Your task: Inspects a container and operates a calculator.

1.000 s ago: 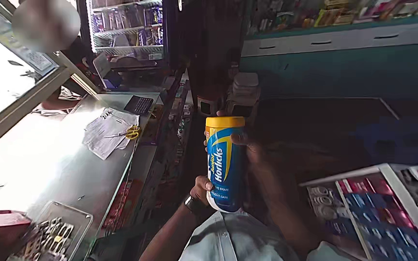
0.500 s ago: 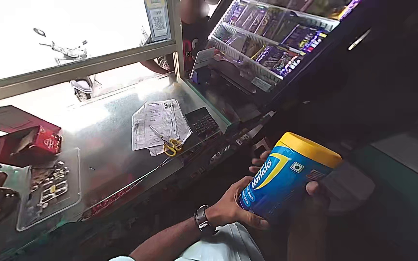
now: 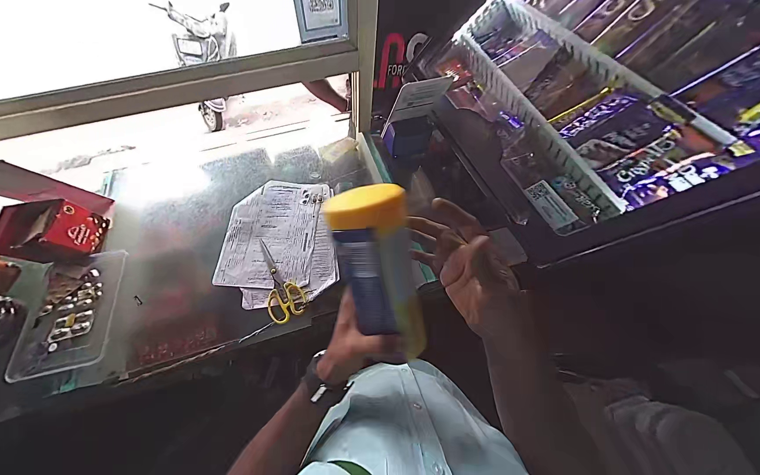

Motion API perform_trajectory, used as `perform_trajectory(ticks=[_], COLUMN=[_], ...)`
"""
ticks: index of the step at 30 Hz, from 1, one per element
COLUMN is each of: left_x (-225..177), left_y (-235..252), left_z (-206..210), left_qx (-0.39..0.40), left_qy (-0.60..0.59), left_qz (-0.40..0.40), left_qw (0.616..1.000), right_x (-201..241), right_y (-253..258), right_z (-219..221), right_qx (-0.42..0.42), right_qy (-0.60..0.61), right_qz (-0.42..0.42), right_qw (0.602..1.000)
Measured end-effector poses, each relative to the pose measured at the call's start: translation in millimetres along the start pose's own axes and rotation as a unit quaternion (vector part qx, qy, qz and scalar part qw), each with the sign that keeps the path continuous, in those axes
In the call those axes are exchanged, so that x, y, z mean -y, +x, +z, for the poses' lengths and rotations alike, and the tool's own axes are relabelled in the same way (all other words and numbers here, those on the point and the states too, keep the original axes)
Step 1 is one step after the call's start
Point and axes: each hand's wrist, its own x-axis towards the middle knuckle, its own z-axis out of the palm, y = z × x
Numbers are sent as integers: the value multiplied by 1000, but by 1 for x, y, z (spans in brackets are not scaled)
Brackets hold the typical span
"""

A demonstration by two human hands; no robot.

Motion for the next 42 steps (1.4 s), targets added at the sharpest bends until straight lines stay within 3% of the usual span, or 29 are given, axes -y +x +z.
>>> perform_trajectory(ticks=[2,3,5,8,12,15,21,27,31,34,36,38,39,40,42], left_x=[-3,-11,-26,-25,9,24,32,46,57,49,51,53,51,49,45], left_y=[-6,-9,-12,-10,-11,10,49,67,59,69,73,76,77,78,79], left_z=[-29,-40,-53,-62,-67,-56,-37,-36,-33,-21,-22,-23,-22,-21,-17], left_qx=[-28,-41,-47,-67,-157,-176,-189,-84,-162,-176,-184,-189,-197,-200,-193], left_qy=[-40,-40,-68,-124,-144,-205,-286,-293,-259,-214,-194,-207,-208,-204,-194], left_qz=[35,50,72,102,135,156,111,99,119,155,169,166,159,152,143], left_qw=[998,997,994,985,968,950,933,947,945,948,949,945,945,946,951], right_x=[-29,-48,-89,-134,-161,-161,-138,-117,-134,-139,-127,-104,-96,-90,-84], right_y=[24,35,51,64,72,75,89,113,121,112,102,93,91,91,90], right_z=[-18,-24,-24,-2,27,30,18,-52,-79,-92,-85,-66,-57,-48,-32], right_qx=[-13,-22,-3,57,118,185,260,133,138,167,143,138,173,207,221], right_qy=[-130,-247,-446,-585,-638,-657,-640,-657,-667,-604,-490,-253,-104,18,117], right_qz=[2,4,13,-5,-16,58,125,88,99,30,-50,-34,-1,34,84], right_qw=[991,969,895,809,761,729,713,737,725,778,858,957,979,978,965])
